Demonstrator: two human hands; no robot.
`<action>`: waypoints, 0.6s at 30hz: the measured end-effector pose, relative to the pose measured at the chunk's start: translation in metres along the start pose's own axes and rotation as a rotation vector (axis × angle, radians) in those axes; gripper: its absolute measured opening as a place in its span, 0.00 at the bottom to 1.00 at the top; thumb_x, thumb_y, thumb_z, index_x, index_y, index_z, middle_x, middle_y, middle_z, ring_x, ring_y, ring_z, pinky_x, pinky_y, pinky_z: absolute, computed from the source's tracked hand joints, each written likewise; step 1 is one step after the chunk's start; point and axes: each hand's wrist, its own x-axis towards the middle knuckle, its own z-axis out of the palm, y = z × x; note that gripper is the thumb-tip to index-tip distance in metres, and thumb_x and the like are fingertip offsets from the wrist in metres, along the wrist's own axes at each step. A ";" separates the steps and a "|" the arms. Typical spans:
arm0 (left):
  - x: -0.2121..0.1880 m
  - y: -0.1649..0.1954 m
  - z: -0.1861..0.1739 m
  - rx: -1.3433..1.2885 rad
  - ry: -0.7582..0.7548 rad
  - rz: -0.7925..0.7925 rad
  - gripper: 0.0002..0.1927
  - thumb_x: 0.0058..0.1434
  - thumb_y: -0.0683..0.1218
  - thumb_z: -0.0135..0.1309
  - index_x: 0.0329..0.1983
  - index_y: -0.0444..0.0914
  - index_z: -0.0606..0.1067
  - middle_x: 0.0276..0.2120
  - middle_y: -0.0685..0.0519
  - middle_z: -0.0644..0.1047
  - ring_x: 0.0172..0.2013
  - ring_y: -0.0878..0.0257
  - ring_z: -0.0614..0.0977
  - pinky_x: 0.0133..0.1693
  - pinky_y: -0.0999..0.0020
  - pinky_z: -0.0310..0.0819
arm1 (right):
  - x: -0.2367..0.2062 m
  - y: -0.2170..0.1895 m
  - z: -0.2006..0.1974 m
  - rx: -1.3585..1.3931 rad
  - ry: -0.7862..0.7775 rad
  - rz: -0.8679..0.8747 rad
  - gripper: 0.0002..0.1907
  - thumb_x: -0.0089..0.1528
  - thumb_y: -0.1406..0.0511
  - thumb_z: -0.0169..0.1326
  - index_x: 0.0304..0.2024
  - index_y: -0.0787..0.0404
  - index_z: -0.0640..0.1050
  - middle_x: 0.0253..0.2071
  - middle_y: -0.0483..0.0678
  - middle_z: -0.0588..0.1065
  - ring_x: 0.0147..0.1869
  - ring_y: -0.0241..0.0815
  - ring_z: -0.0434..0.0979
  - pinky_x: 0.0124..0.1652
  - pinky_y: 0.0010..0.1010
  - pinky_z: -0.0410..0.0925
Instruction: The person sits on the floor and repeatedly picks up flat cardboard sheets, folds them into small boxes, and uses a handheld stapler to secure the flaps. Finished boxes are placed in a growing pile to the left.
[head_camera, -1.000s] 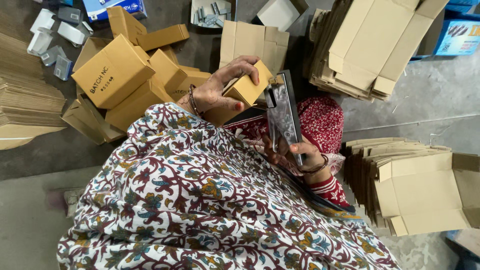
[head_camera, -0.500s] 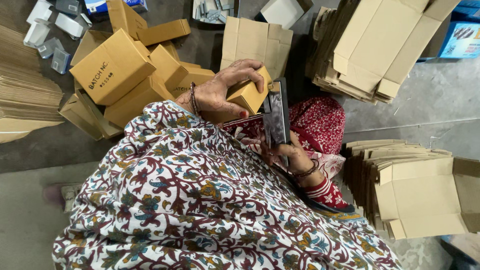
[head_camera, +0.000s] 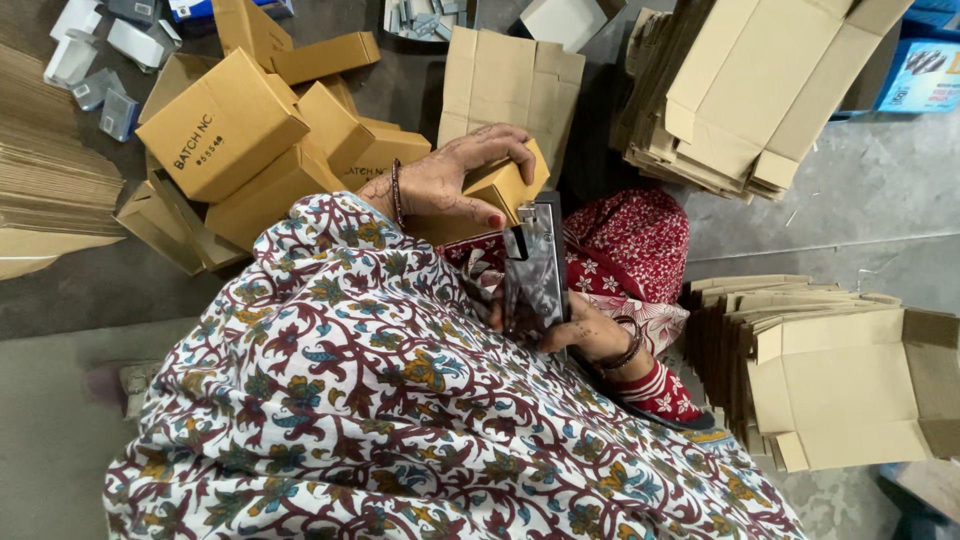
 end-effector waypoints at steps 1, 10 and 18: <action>0.000 0.000 0.000 0.000 -0.005 0.013 0.36 0.53 0.71 0.63 0.56 0.49 0.71 0.67 0.44 0.67 0.70 0.46 0.68 0.69 0.50 0.63 | -0.003 0.005 -0.004 -0.006 0.072 0.055 0.44 0.47 0.75 0.55 0.69 0.65 0.64 0.56 0.54 0.75 0.60 0.47 0.75 0.59 0.36 0.67; 0.006 0.009 0.002 -0.031 -0.020 0.098 0.34 0.57 0.73 0.60 0.56 0.49 0.72 0.63 0.46 0.68 0.69 0.47 0.69 0.69 0.48 0.63 | -0.005 0.046 -0.009 -0.260 0.416 0.106 0.15 0.62 0.72 0.59 0.50 0.71 0.75 0.34 0.53 0.75 0.30 0.43 0.72 0.31 0.29 0.67; -0.017 0.074 -0.052 0.306 0.363 -0.068 0.35 0.59 0.71 0.60 0.58 0.45 0.71 0.51 0.48 0.72 0.48 0.53 0.79 0.47 0.55 0.82 | 0.026 0.000 -0.018 -0.031 0.248 -0.101 0.39 0.51 0.62 0.60 0.65 0.63 0.65 0.52 0.51 0.72 0.55 0.45 0.75 0.59 0.38 0.70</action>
